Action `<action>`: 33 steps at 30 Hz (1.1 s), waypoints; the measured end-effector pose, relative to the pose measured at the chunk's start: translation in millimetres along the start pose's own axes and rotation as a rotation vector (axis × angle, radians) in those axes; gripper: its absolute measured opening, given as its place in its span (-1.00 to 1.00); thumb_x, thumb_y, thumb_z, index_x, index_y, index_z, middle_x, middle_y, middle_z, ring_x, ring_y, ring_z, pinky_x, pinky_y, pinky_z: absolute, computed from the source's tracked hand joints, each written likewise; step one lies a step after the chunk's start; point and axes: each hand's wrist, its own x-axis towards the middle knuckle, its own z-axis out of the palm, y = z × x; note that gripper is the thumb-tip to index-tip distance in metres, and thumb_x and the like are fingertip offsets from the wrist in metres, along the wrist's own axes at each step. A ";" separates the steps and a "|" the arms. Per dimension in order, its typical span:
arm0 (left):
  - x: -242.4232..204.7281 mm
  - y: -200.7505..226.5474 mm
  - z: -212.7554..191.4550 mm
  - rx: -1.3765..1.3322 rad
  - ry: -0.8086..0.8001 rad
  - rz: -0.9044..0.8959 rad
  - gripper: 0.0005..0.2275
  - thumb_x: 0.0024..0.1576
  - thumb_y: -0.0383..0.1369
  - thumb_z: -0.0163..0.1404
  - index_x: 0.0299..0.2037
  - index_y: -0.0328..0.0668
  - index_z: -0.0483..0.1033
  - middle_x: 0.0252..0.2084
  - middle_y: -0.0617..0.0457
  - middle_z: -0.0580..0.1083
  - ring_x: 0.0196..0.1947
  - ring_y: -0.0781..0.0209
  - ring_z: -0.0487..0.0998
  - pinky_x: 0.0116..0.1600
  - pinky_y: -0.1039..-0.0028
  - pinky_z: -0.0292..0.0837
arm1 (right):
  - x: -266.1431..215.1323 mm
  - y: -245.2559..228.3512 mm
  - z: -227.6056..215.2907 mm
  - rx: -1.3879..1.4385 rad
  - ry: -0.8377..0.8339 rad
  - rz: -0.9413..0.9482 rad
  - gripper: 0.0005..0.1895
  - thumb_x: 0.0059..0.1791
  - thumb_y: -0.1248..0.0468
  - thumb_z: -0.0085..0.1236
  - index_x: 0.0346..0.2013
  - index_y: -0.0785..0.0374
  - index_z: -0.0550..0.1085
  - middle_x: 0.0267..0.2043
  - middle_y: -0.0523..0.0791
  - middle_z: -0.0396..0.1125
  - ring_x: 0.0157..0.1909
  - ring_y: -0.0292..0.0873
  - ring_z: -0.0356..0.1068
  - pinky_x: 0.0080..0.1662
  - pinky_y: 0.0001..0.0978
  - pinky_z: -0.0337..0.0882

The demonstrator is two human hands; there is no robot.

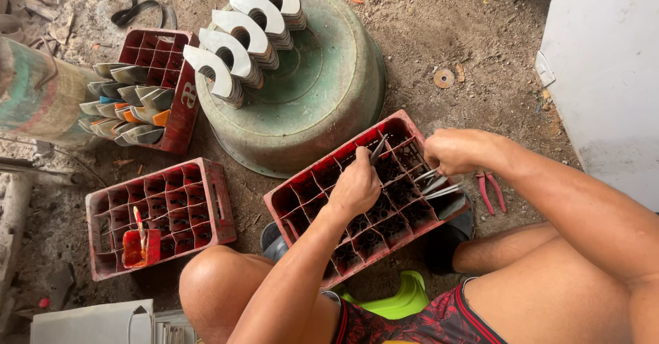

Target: The person sits on a small stool and repeatedly picks up pairs of curved metal pieces from a red crate. They align the pieces and place them onto a growing stack on an overturned green basin. The person continues this process, handling the parts one by one and building a tall stack.

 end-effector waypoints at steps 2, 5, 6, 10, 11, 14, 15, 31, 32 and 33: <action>-0.7 4.0 0.2 -0.012 -0.035 -0.030 -0.83 0.22 -0.49 -0.22 -0.06 -0.38 0.09 -0.37 -0.49 0.46 -0.33 -0.49 0.51 -0.18 -0.14 0.39 | 5.0 2.0 -1.4 -0.006 -0.039 0.037 -0.91 -0.13 0.46 0.17 -0.37 0.29 0.58 -0.29 0.03 0.57 -0.21 -0.01 0.60 -0.14 -0.11 0.56; -6.5 2.2 4.6 -0.007 -0.099 -0.069 -0.80 0.20 -0.47 -0.22 -0.03 -0.36 0.09 -0.35 -0.53 0.46 -0.29 -0.52 0.51 -0.13 -0.15 0.39 | 10.9 1.7 2.2 0.028 0.020 0.104 -0.88 -0.08 0.37 0.18 -0.28 0.36 0.52 -0.24 0.09 0.53 -0.15 0.05 0.55 -0.07 -0.07 0.51; -9.1 -0.6 7.6 0.005 -0.124 -0.110 -0.79 0.21 -0.46 -0.22 -0.02 -0.35 0.08 -0.33 -0.53 0.46 -0.28 -0.53 0.51 -0.12 -0.16 0.38 | 12.8 0.4 6.2 -0.015 0.032 0.105 -0.86 -0.10 0.39 0.16 -0.26 0.33 0.53 -0.22 0.08 0.52 -0.12 0.06 0.54 -0.05 -0.07 0.51; -8.3 -13.9 10.8 0.006 -0.116 -0.133 -0.80 0.23 -0.43 -0.22 -0.06 -0.40 0.08 -0.33 -0.52 0.48 -0.26 -0.52 0.52 -0.12 -0.16 0.39 | 20.1 -8.8 24.5 -0.216 0.089 0.040 -0.75 -0.13 0.44 0.09 -0.19 0.19 0.57 -0.14 0.03 0.50 -0.02 0.06 0.52 0.01 -0.07 0.51; -9.5 -14.8 11.1 0.013 -0.129 -0.158 -0.80 0.23 -0.43 -0.22 -0.05 -0.39 0.08 -0.33 -0.52 0.47 -0.26 -0.52 0.52 -0.11 -0.16 0.39 | 20.3 -10.6 28.3 -0.272 0.110 0.009 -0.72 -0.13 0.45 0.07 -0.18 0.15 0.58 -0.12 0.01 0.50 0.00 0.05 0.52 0.02 -0.07 0.51; -9.6 -13.8 11.2 0.041 -0.147 -0.163 -0.80 0.22 -0.44 -0.22 -0.03 -0.37 0.08 -0.33 -0.52 0.47 -0.27 -0.51 0.52 -0.11 -0.15 0.39 | 21.2 -10.1 33.0 -0.271 0.095 -0.020 -0.66 -0.12 0.44 0.07 -0.12 0.06 0.57 -0.08 0.00 0.49 0.03 0.06 0.50 0.04 -0.05 0.49; -10.9 -13.1 11.7 0.050 -0.143 -0.130 -0.80 0.22 -0.45 -0.22 -0.04 -0.38 0.08 -0.33 -0.51 0.48 -0.27 -0.51 0.52 -0.11 -0.15 0.39 | 21.7 -8.2 33.1 -0.249 0.076 -0.027 -0.64 -0.13 0.45 0.07 -0.10 0.07 0.57 -0.08 0.00 0.49 0.02 0.07 0.50 0.04 -0.05 0.50; -2.3 -1.4 -2.7 0.016 -0.180 -0.141 -0.75 0.23 -0.42 -0.21 0.05 -0.34 0.09 -0.33 -0.50 0.48 -0.29 -0.49 0.53 -0.11 -0.15 0.39 | -40.9 32.5 -42.5 0.376 0.154 0.184 -0.93 0.05 0.26 0.18 -0.22 0.16 0.57 -0.41 -0.11 0.44 -0.33 -0.12 0.38 -0.25 -0.24 0.40; -0.6 2.1 -7.1 -0.001 -0.134 -0.123 -0.75 0.24 -0.42 -0.19 0.06 -0.32 0.11 -0.34 -0.47 0.49 -0.30 -0.45 0.54 -0.14 -0.12 0.40 | -47.6 31.2 -45.1 0.453 0.200 0.172 -0.91 0.06 0.22 0.20 -0.20 0.14 0.59 -0.41 -0.11 0.46 -0.33 -0.11 0.39 -0.25 -0.28 0.41; 2.2 7.1 -11.8 -0.018 -0.089 -0.106 -0.75 0.24 -0.41 -0.17 0.08 -0.30 0.13 -0.34 -0.43 0.49 -0.32 -0.42 0.54 -0.16 -0.09 0.40 | -53.5 30.8 -49.0 0.567 0.279 0.109 -0.90 0.02 0.25 0.20 -0.19 0.14 0.58 -0.39 -0.12 0.47 -0.32 -0.13 0.41 -0.24 -0.28 0.44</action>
